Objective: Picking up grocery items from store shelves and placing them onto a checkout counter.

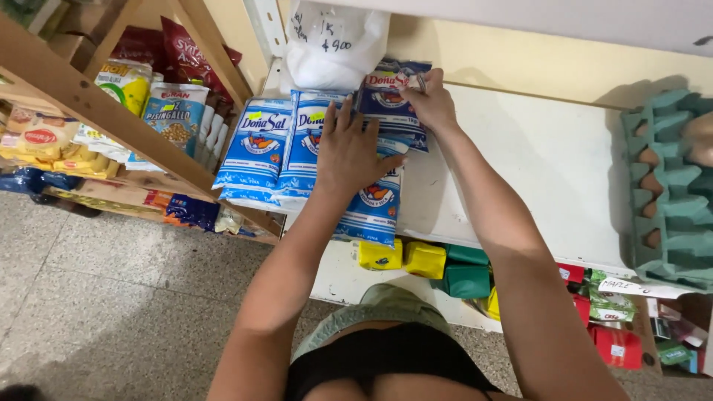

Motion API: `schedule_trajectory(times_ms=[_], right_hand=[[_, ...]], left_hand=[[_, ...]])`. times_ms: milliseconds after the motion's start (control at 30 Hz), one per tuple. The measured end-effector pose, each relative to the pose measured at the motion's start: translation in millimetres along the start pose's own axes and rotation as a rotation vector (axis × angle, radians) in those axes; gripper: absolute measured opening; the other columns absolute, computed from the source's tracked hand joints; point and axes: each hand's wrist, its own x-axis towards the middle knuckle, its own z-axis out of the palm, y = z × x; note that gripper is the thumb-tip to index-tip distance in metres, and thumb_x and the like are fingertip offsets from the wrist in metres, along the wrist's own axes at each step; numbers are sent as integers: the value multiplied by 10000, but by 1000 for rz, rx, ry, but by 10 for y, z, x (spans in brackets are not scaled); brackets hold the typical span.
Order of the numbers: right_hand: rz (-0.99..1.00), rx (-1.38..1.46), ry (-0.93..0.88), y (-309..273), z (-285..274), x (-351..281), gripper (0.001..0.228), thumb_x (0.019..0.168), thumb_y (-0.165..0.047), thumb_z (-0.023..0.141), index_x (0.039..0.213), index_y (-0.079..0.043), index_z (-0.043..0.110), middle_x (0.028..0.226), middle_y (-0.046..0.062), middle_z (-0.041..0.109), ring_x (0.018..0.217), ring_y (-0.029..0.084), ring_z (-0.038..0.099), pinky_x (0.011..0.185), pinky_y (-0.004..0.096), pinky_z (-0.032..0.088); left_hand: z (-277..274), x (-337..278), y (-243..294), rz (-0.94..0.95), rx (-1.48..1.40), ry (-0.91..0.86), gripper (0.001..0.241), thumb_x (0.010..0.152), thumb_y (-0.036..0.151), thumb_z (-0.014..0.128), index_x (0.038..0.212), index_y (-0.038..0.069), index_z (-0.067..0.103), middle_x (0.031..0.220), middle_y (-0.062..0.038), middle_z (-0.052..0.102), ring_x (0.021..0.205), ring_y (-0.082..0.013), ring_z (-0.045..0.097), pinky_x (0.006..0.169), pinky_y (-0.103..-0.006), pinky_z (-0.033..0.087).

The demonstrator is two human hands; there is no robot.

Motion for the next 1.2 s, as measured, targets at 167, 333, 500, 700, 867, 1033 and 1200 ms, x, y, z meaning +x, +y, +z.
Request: schedule_trajectory(times_ms=[167, 333, 500, 700, 867, 1033, 1200], right_hand=[[-146, 44, 94, 35, 55, 0, 319, 892, -367, 562, 1021, -176, 343, 807, 23, 672, 640, 163, 643, 508, 316, 456], [-558, -53, 255, 12, -2, -102, 332, 939, -351, 517, 1078, -83, 379, 792, 69, 671, 578, 212, 659, 376, 302, 440], [-710, -78, 323, -132, -166, -276, 216, 980, -234, 519, 1075, -96, 381, 762, 76, 700, 541, 176, 696, 318, 208, 432], [-845, -208, 571, -101, -514, -277, 187, 995, -167, 577, 1096, -91, 440, 699, 55, 695, 464, 144, 636, 300, 220, 336], [-941, -133, 716, -105, -790, -504, 192, 1007, -234, 579, 1067, -70, 498, 602, 31, 624, 525, 204, 671, 446, 302, 444], [-1104, 253, 735, -109, -812, -816, 273, 957, -127, 623, 1085, 23, 434, 864, 195, 616, 725, 266, 643, 566, 335, 472], [-1114, 307, 759, -115, -717, -1084, 321, 911, -176, 632, 1055, 43, 447, 946, 180, 525, 838, 266, 579, 681, 348, 468]], left_hand=[[5, -18, 0, 7, 5, 65, 745, 790, 739, 487, 1061, 64, 649, 1136, -129, 649, 1268, -354, 442, 1094, -507, 226], [-35, -3, 11, -31, -46, 6, 738, 763, 726, 532, 1063, 56, 606, 1218, -169, 596, 1281, -354, 421, 1100, -507, 214], [-17, -10, 0, -13, -73, 35, 732, 773, 732, 519, 1063, 63, 590, 1156, -174, 627, 1260, -379, 440, 1083, -526, 237], [-56, 5, -1, 1, -32, -5, 703, 813, 723, 478, 904, 54, 674, 969, -131, 691, 1258, -378, 458, 1086, -529, 239], [-50, 3, -27, 11, -21, 30, 691, 823, 711, 470, 914, 61, 684, 935, -127, 688, 1249, -380, 455, 1079, -526, 243], [-88, 41, -60, 30, -161, -52, 822, 739, 764, 536, 1151, 54, 579, 1176, -163, 601, 1246, -399, 425, 1096, -508, 207], [-274, 45, -175, 100, -676, 39, 998, 653, 750, 587, 1330, 43, 395, 1329, -174, 507, 1240, -371, 457, 1018, -535, 309]])
